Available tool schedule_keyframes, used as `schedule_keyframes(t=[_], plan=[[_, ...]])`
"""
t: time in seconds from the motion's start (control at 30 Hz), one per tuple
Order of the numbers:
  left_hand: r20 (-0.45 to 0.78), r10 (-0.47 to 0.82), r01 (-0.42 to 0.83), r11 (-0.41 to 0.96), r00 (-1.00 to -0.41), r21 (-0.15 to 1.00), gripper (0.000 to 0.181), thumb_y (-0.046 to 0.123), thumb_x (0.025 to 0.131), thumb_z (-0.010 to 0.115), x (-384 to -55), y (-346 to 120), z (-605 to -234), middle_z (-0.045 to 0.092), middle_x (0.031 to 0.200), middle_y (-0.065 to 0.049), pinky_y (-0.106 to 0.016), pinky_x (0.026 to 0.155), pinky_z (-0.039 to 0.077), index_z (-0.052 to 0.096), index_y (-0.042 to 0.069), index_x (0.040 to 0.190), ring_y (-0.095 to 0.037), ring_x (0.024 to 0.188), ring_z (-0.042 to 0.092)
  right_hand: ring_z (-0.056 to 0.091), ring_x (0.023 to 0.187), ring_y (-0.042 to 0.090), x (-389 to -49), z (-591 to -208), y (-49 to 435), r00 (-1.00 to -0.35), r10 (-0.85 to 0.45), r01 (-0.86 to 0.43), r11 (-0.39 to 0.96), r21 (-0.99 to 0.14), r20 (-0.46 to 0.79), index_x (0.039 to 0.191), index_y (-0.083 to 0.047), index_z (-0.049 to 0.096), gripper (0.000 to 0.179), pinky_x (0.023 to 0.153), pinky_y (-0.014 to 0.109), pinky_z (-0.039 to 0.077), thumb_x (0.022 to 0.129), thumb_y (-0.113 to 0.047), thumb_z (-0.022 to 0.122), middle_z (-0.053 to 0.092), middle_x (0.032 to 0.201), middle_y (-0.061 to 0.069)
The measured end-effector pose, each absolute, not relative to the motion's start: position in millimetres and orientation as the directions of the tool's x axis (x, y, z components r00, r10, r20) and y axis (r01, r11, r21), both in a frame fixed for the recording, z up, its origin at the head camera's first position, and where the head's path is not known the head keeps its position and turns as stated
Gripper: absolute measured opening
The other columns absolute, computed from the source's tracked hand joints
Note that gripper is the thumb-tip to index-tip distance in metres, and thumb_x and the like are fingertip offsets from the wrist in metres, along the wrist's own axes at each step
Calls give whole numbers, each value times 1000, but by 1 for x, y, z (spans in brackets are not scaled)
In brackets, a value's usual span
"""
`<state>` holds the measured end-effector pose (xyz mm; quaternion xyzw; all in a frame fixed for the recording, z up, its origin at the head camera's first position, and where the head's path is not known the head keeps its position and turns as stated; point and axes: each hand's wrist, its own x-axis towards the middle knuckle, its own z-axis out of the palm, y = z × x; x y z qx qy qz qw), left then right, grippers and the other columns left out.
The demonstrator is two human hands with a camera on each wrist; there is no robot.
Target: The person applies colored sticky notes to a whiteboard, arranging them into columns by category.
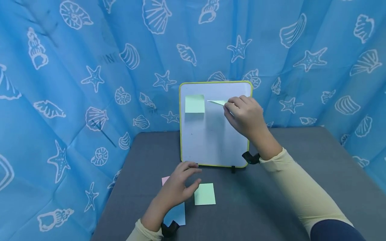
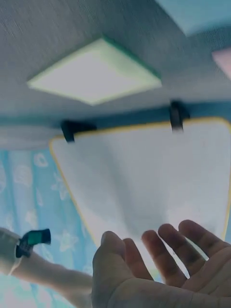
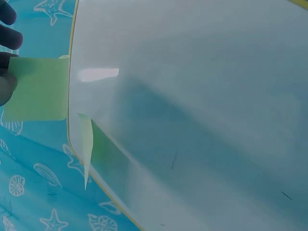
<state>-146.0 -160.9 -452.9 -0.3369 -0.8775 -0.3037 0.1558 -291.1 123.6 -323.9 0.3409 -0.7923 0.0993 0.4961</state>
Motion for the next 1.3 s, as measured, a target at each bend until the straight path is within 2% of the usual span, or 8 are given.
schedule_keyframes(t=[0.13,0.37,0.57,0.73,0.83,0.93,1.07,1.3], plan=[[535,487,714,579,-690,394,30,17,99,76,-160,-160,-432,63,132,-4,-38,95,57,73,12,129,-19,119,59,70,82,36,-299,-315,117,-270,-464,-624,751,214,844,94,2,77,16,69,49,57,100,-8,67,77,97,18],[619,467,766,501,-631,403,30,14,97,77,-184,-153,-398,65,130,-7,-41,100,56,74,8,126,-23,123,61,69,78,35,-320,-310,118,-243,-479,-606,754,254,843,91,2,75,15,66,48,57,100,-5,65,76,95,18],[702,453,832,373,-549,410,32,10,95,77,-196,-141,-362,67,127,-10,-41,105,56,73,4,126,-25,122,64,70,80,35,-327,-316,121,-297,-475,-602,766,223,829,94,2,77,13,68,49,58,99,-6,68,76,96,17],[735,422,841,372,-531,394,27,5,99,70,-205,-135,-337,69,125,-11,-39,102,57,74,2,125,-25,118,67,70,79,36,-330,-320,120,-316,-471,-611,765,203,824,94,2,78,13,67,48,58,98,-7,70,77,96,18],[724,412,825,391,-553,408,27,4,102,65,-210,-132,-325,69,125,-12,-39,97,57,73,2,127,-24,113,66,69,77,35,-331,-322,118,-307,-474,-622,756,203,825,92,3,77,10,63,47,56,96,-5,72,77,94,18],[661,436,786,434,-611,440,31,6,104,62,-218,-132,-314,66,130,-12,-40,95,55,70,3,133,-23,110,63,69,76,35,-332,-326,118,-307,-475,-631,750,197,825,91,3,77,8,62,46,55,94,-4,74,76,93,18],[558,459,718,514,-692,468,35,10,107,58,-233,-132,-303,61,137,-13,-43,100,54,66,3,140,-26,118,61,69,78,35,-332,-332,118,-317,-497,-640,740,204,808,91,2,77,10,63,46,55,95,-6,74,76,94,18],[441,477,643,647,-761,410,37,8,109,53,-271,-119,-300,59,148,-17,-44,117,47,62,-1,144,-31,142,55,70,80,35,-331,-339,117,-334,-505,-657,730,188,796,87,1,75,9,65,47,57,91,-6,79,76,95,17]])
